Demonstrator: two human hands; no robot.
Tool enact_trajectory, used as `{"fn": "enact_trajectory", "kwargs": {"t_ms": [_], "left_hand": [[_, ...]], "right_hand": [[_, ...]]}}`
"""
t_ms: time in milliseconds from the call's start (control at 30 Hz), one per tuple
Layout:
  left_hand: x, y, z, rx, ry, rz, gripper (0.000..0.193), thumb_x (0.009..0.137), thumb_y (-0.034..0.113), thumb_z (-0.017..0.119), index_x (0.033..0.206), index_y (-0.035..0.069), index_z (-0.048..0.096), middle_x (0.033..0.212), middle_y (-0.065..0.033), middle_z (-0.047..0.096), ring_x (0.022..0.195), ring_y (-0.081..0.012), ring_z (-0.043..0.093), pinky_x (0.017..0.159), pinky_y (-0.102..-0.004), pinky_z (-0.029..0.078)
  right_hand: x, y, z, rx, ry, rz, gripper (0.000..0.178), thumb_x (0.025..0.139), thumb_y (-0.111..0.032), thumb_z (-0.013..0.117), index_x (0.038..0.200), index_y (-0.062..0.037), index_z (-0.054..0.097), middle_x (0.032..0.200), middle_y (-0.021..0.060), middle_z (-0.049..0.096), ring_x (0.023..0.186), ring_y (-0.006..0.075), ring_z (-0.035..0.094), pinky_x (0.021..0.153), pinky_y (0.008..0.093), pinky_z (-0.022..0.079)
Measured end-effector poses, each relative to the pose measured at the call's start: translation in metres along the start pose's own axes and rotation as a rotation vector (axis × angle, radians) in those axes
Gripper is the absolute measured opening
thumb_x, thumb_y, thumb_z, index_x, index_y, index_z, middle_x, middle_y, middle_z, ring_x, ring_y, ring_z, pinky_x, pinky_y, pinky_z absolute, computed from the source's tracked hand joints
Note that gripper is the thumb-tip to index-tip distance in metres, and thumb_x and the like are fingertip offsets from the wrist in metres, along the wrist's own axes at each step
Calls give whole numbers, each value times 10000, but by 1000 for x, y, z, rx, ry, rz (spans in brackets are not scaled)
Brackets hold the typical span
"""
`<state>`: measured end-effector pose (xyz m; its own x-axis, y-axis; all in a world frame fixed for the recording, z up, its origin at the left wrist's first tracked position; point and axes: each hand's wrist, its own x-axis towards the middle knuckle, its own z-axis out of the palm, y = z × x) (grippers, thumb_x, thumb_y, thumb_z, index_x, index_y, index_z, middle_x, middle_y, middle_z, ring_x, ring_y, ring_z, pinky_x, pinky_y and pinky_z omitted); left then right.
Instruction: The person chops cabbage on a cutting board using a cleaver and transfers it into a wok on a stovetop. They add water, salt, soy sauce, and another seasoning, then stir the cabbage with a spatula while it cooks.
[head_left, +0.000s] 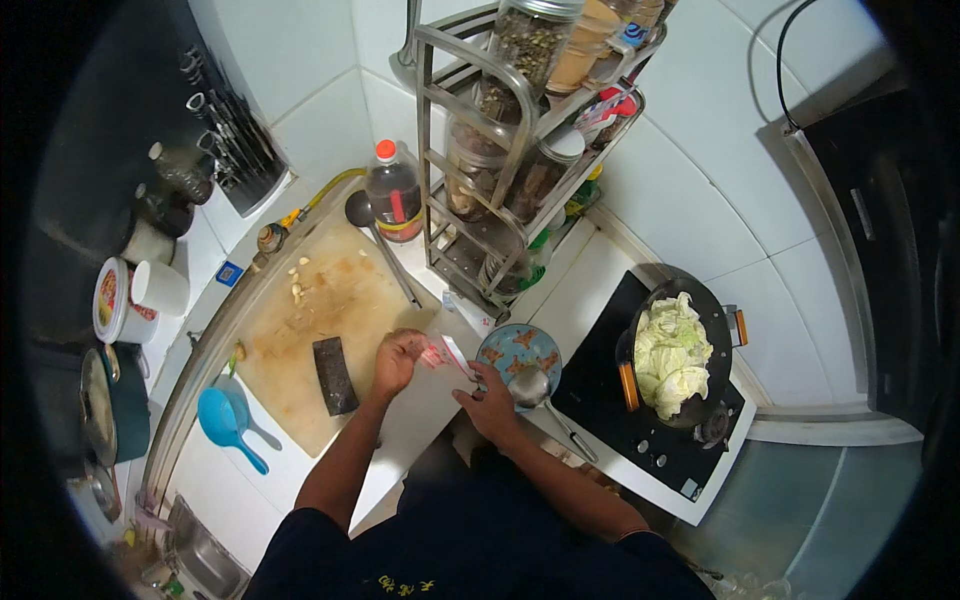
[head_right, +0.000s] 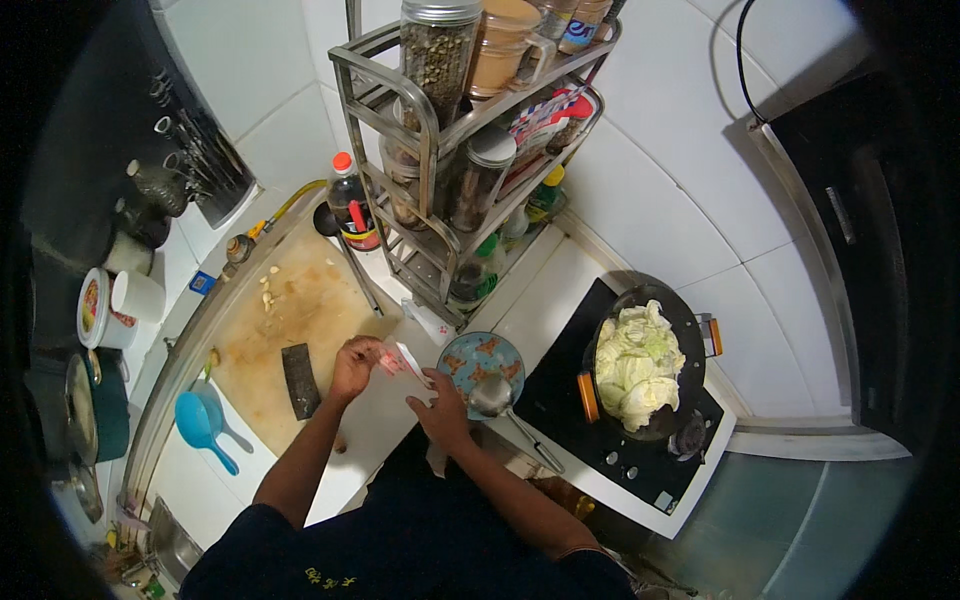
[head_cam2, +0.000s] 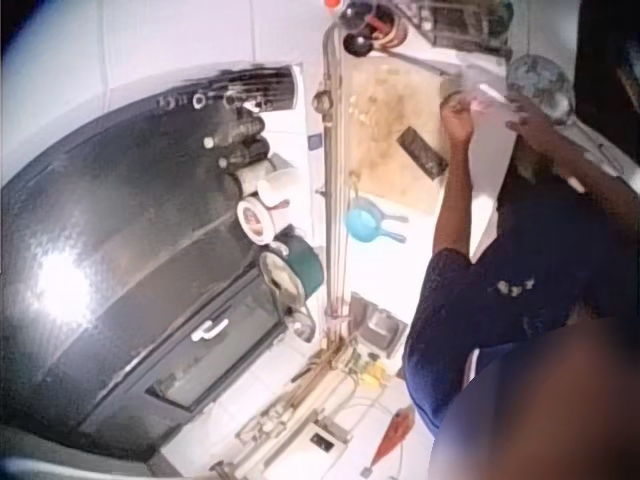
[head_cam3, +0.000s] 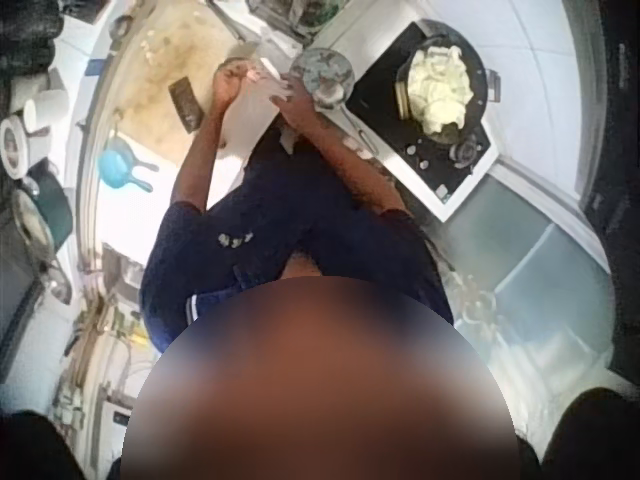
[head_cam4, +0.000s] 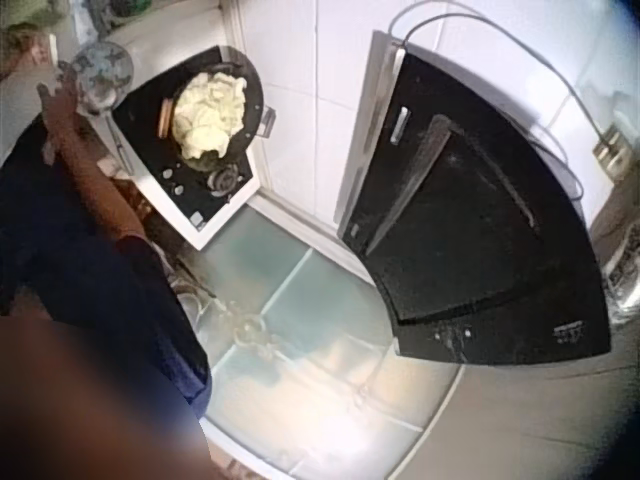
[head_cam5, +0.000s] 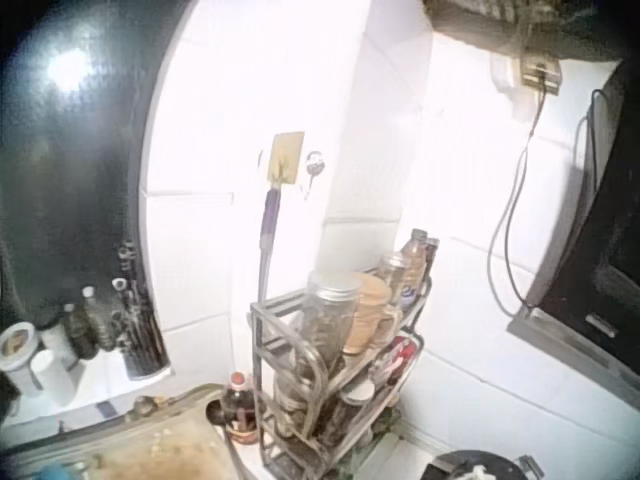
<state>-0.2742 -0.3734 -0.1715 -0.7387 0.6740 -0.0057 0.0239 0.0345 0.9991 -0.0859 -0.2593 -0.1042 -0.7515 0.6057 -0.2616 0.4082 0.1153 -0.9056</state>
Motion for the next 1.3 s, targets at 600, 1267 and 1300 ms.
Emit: {"fn": "enact_trajectory", "kwargs": {"t_ms": [600, 1267, 1300], "left_hand": [[100, -91, 66, 309, 379, 43, 146, 871, 55, 715, 1006, -1, 723, 951, -140, 705, 781, -267, 688, 721, -368, 546], [127, 6, 35, 1361, -669, -31, 976, 798, 842, 543, 1396, 71, 566, 1517, -162, 459, 1383, -392, 453, 1124, -498, 413], [136, 8, 34, 1403, -751, -98, 1024, 715, 863, 604, 1362, 69, 590, 1512, -161, 452, 1397, -381, 435, 1125, -491, 413]], "right_hand": [[-117, 52, -108, 40, 305, 313, 456, 926, -151, 736, 1331, -19, 574, 1236, 158, 665, 1027, 242, 685, 833, 375, 576], [-161, 211, -158, -953, 247, 250, 487, 819, -156, 786, 1235, -9, 579, 1210, 193, 565, 1125, 384, 575, 913, 495, 523], [-155, 215, -158, -958, 230, 244, 474, 822, -155, 781, 1226, -8, 581, 1195, 193, 566, 1115, 381, 577, 910, 494, 521]]}}
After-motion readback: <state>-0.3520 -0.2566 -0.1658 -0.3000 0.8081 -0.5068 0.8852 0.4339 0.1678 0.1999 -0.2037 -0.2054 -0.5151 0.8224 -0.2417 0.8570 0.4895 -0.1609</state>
